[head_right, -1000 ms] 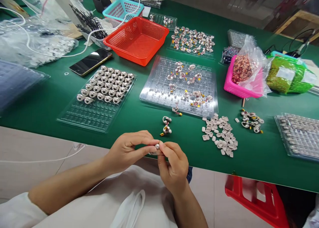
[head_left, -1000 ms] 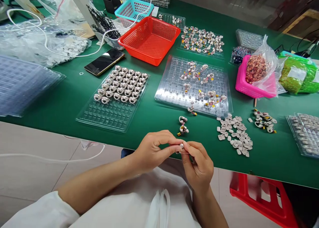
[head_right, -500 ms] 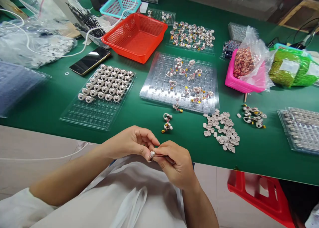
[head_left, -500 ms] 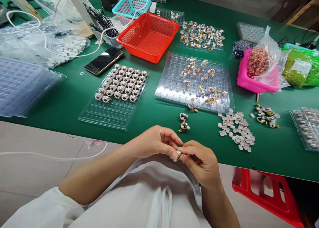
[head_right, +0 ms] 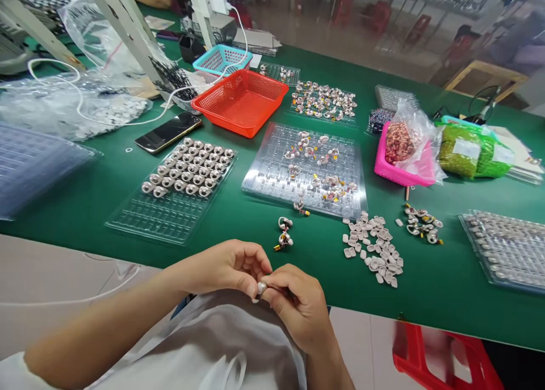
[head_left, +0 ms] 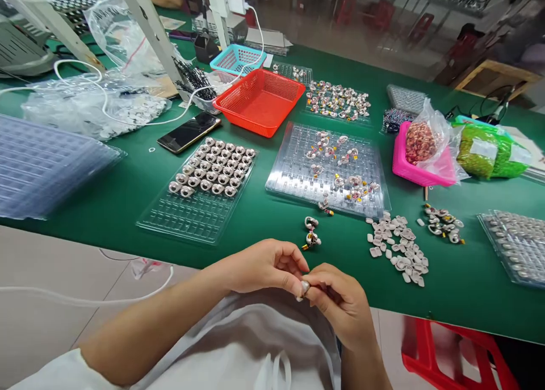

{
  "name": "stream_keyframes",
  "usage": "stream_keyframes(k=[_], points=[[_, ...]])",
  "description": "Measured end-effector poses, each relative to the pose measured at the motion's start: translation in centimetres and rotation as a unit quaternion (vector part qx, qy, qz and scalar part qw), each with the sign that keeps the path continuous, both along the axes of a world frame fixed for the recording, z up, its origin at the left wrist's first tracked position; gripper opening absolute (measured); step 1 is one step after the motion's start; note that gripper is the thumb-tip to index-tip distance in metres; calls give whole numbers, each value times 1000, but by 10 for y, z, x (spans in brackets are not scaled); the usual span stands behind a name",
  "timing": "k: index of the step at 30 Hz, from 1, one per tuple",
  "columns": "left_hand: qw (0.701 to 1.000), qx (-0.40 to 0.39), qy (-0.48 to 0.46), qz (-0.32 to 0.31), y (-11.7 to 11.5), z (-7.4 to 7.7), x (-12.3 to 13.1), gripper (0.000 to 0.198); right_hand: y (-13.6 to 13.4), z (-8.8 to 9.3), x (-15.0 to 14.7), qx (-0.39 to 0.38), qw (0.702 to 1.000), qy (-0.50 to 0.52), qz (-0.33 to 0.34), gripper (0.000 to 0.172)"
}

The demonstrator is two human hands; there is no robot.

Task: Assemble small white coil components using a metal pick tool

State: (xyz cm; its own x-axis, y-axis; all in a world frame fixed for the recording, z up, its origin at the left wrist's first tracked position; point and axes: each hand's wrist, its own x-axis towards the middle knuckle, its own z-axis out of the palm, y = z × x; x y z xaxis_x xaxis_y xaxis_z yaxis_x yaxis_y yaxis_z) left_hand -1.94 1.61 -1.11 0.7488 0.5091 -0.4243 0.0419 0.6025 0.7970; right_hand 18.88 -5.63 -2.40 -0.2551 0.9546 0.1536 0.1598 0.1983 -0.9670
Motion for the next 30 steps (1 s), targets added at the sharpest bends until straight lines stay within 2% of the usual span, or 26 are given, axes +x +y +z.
stream_keyframes(k=[4,8,10,12,15,18,20,23,27,30], points=[[992,105,69,-27,5,10,-10,21,3,2,-1,25,998,-64,-18,15],[977,181,113,-10,-2,13,-12,19,4,-3,-7,124,982,-132,-59,30],[982,166,84,5,-9,10,-8,20,5,-7,-10,206,959,-170,-91,39],[992,118,42,26,-16,7,-4,23,7,-10,-12,282,932,-200,-107,45],[997,34,-8,64,-20,4,-1,31,11,-10,-10,341,914,-192,-101,48],[995,18,-18,100,-14,5,-4,32,13,-5,-4,328,931,-137,-77,51],[994,27,-23,101,-8,6,-8,30,15,-1,0,297,948,-102,-41,52],[998,30,-37,42,1,6,-13,30,19,5,3,275,959,-68,20,49],[996,3,-66,-55,9,7,-11,24,29,15,2,273,956,-65,85,40],[996,-19,-71,-56,10,8,-5,25,35,21,1,260,957,-71,111,38]])
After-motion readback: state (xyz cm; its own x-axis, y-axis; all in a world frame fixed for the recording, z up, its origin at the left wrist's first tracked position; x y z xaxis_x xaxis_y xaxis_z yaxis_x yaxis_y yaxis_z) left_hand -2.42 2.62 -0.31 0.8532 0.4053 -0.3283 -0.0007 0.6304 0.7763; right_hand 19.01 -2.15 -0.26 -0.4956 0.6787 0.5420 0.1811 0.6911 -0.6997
